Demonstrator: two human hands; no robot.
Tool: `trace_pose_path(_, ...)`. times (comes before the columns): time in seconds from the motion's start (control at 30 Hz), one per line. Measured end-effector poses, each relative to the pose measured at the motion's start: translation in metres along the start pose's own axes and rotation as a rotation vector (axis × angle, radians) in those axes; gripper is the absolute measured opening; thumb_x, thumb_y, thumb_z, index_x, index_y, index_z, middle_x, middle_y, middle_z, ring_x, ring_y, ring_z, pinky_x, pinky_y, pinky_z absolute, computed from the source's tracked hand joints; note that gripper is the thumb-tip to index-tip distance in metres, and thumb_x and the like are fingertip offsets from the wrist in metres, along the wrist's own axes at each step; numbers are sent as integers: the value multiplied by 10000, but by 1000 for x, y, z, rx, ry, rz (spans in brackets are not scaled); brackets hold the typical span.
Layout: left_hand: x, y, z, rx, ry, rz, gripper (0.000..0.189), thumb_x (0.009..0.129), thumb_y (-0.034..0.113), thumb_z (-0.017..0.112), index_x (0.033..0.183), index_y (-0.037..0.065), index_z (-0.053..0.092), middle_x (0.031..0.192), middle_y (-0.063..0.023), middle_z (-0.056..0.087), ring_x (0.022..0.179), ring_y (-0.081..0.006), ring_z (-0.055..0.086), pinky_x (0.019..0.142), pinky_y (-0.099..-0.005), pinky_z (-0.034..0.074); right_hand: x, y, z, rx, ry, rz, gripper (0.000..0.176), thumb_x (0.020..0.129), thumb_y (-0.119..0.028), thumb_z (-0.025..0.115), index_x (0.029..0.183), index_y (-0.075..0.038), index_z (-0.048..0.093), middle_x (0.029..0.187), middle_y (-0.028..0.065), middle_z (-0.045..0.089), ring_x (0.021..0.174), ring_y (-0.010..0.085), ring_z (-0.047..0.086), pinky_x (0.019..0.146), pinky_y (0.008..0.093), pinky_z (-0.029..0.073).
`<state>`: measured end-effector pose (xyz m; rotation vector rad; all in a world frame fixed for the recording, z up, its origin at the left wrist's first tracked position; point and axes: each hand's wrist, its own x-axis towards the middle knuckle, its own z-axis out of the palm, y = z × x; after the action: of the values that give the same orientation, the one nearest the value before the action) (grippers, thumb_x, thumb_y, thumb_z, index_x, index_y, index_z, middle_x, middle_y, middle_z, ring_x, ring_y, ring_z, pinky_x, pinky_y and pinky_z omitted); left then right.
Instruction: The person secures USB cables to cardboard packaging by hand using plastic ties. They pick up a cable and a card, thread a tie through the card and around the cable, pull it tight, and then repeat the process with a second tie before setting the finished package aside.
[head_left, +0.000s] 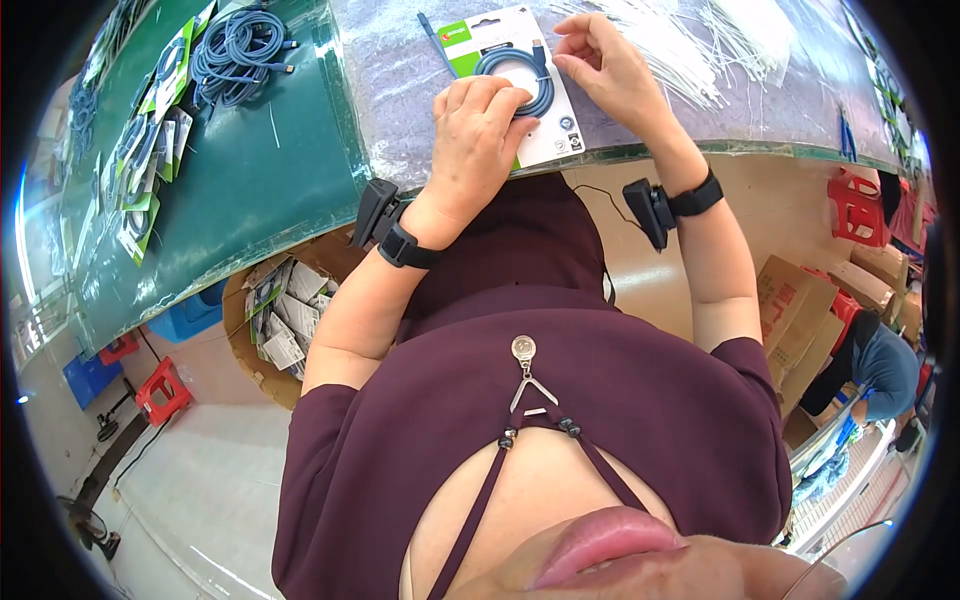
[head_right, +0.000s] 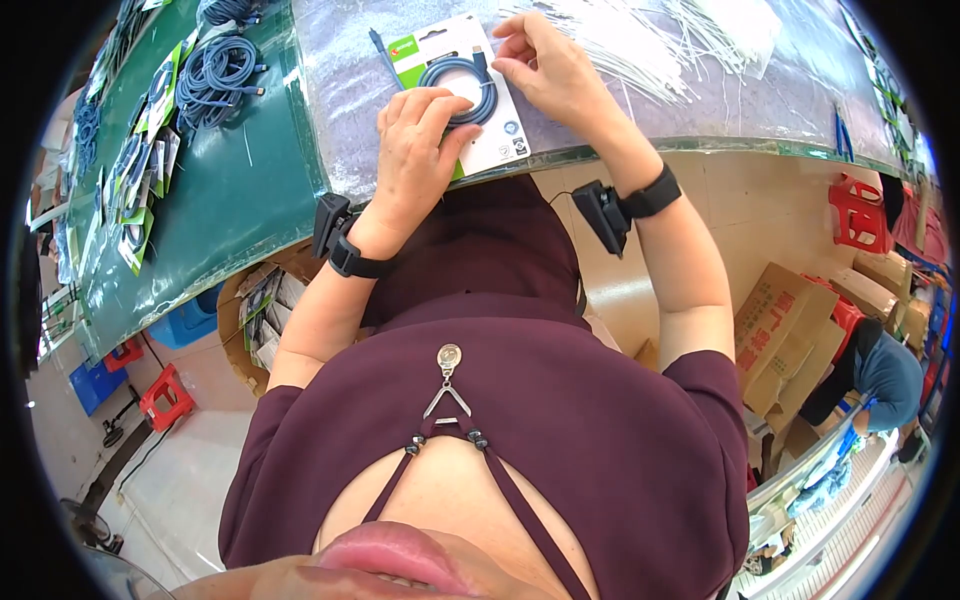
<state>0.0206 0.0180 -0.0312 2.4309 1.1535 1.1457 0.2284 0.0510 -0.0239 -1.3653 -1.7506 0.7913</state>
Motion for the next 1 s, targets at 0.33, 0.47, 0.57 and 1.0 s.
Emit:
trace_pose_path(0.33, -2, -3, -2, -50, 59, -6, 233, 742, 142, 743, 932, 107, 615, 957, -19, 577, 953, -238, 525, 843, -380, 364, 2, -12, 17, 175, -4, 226, 306, 946, -226, 616, 1145, 5, 594, 911, 38, 657, 789, 97, 626, 713, 250, 519)
trace_pose_path(0.47, -5, 0, -3, -45, 81, 6, 234, 750, 149, 737, 942, 109, 609, 941, -14, 567, 934, -233, 519, 829, -376, 361, 7, -22, 7, 435, -185, 458, 308, 962, -273, 602, 1095, 4, 626, 857, 18, 660, 695, 65, 620, 608, 214, 505)
trace_pose_path(0.57, -5, 0, -3, -18, 71, 17, 228, 756, 149, 731, 944, 113, 608, 933, -12, 560, 925, -228, 515, 823, -374, 360, 6, -28, 5, 540, -243, 561, 305, 968, -291, 594, 1060, -5, 643, 816, 6, 658, 636, 43, 606, 546, 195, 489)
trace_pose_path(1.0, 8, 8, -2, 85, 163, 62, 134, 773, 147, 692, 863, 110, 600, 901, -11, 552, 914, -218, 515, 830, -384, 363, -11, -46, 28, 730, 16, 544, 255, 1004, -263, 499, 981, -37, 615, 806, 2, 617, 644, 53, 560, 552, 213, 462)
